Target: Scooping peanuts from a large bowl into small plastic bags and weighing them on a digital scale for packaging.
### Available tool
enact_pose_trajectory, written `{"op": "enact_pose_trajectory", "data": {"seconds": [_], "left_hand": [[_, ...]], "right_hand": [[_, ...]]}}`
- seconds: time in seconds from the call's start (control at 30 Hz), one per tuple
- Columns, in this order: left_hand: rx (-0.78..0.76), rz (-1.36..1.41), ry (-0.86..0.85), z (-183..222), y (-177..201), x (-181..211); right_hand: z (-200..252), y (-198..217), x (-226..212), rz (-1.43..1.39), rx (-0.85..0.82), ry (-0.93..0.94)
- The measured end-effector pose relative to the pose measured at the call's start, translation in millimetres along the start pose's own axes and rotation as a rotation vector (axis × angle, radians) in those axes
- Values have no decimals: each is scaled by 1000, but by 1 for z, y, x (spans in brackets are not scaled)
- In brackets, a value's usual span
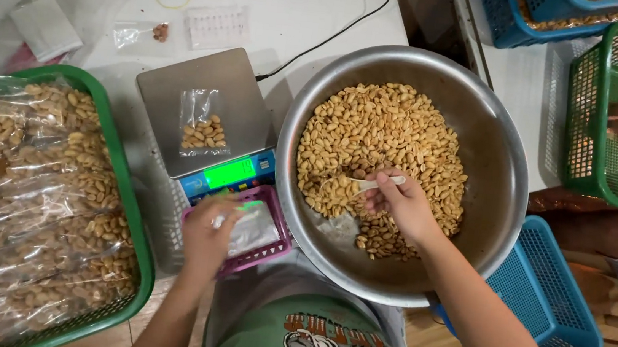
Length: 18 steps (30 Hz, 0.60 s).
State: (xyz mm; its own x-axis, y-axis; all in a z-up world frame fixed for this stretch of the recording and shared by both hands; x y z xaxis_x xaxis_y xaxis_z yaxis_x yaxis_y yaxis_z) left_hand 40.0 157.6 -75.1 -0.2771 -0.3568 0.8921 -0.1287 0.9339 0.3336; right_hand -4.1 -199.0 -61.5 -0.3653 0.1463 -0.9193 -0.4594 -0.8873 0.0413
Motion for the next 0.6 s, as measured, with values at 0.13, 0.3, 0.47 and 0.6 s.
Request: {"op": "enact_pose_trajectory", "data": {"seconds": [0.13,0.3,0.47,0.6], "left_hand": [[-39,120,343,-28,8,37],[-486,471,486,-43,-41,49],[-627,419,499,-51,-67,71],[-691,338,401,-59,-79,92]], "right_hand": [[12,3,-11,-26,-25,34],[25,14,-33,-55,1,179],[42,19,-68,-93,81,280],[45,24,-80,-59,95,336]]}}
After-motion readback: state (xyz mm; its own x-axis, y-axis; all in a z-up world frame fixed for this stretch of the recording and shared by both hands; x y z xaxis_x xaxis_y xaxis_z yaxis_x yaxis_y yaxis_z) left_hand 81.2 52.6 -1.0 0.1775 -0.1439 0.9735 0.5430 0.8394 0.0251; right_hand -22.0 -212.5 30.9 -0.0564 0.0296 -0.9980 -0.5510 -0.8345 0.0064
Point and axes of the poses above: each hand's wrist, its own z-axis away from the middle knuckle, its own y-axis out of the back of the hand, x = y × z, the point moved 5 cm from there along -z, towards the middle knuckle, and after that the axes turned 11 degrees about x, right-handed, at the moved point
